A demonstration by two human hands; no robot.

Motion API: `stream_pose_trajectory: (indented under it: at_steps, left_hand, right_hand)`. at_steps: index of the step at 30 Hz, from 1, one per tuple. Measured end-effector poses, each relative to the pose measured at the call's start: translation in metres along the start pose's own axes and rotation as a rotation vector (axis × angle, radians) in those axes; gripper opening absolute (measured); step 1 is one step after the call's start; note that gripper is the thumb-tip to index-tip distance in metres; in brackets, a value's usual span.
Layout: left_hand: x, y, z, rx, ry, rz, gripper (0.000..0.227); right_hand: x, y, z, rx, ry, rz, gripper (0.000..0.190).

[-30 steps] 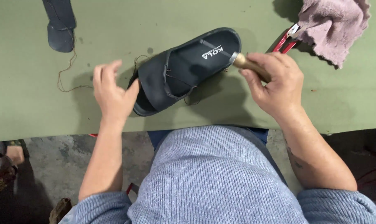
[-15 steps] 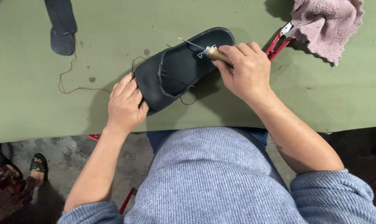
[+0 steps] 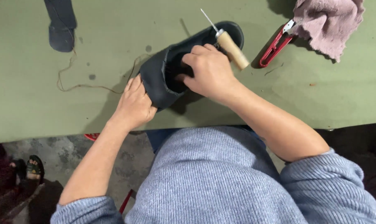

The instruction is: The person is repairing a black slipper by hand-sewing the upper strap to the sole. They use a wooden-handled awl to pierce holes and pull the thread through, then use pliers to cut the thread. The person repeatedly pulls the thread tight and adjusts the slipper's position on the table.

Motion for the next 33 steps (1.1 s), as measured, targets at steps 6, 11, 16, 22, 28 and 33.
stream_pose_trajectory:
  at_steps: [6, 11, 16, 22, 28, 33]
  left_hand:
    - [-0.001, -0.006, 0.006, -0.042, 0.037, 0.007, 0.049]
    - [0.002, -0.008, 0.004, -0.063, 0.099, 0.031, 0.042]
    - [0.003, -0.01, 0.002, -0.114, 0.111, 0.036, 0.039]
    - [0.005, -0.017, 0.0, -0.262, 0.046, -0.028, 0.037]
    - [0.015, -0.005, -0.012, -0.256, 0.022, -0.035, 0.031]
    - [0.004, -0.011, 0.003, -0.264, 0.084, -0.048, 0.026]
  right_hand:
    - [0.019, -0.008, 0.038, -0.107, -0.149, -0.035, 0.014]
    - [0.016, -0.021, 0.0, -0.046, -0.212, -0.089, 0.007]
    - [0.019, 0.005, 0.006, 0.269, -0.292, 0.037, 0.007]
    - [0.014, 0.008, 0.0, 0.497, -0.327, 0.198, 0.004]
    - [0.013, 0.01, 0.011, 0.36, -0.262, 0.153, 0.009]
    - [0.012, 0.002, 0.014, 0.238, -0.185, 0.033, 0.015]
Point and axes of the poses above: each hand's wrist, its own x-axis towards the middle knuckle, its own z-axis out of the palm, y = z × x, the point moved 7 cm from there along x, towards the middle knuckle, and after that the axes turned 6 degrees about -y, right-handed, at the moved point
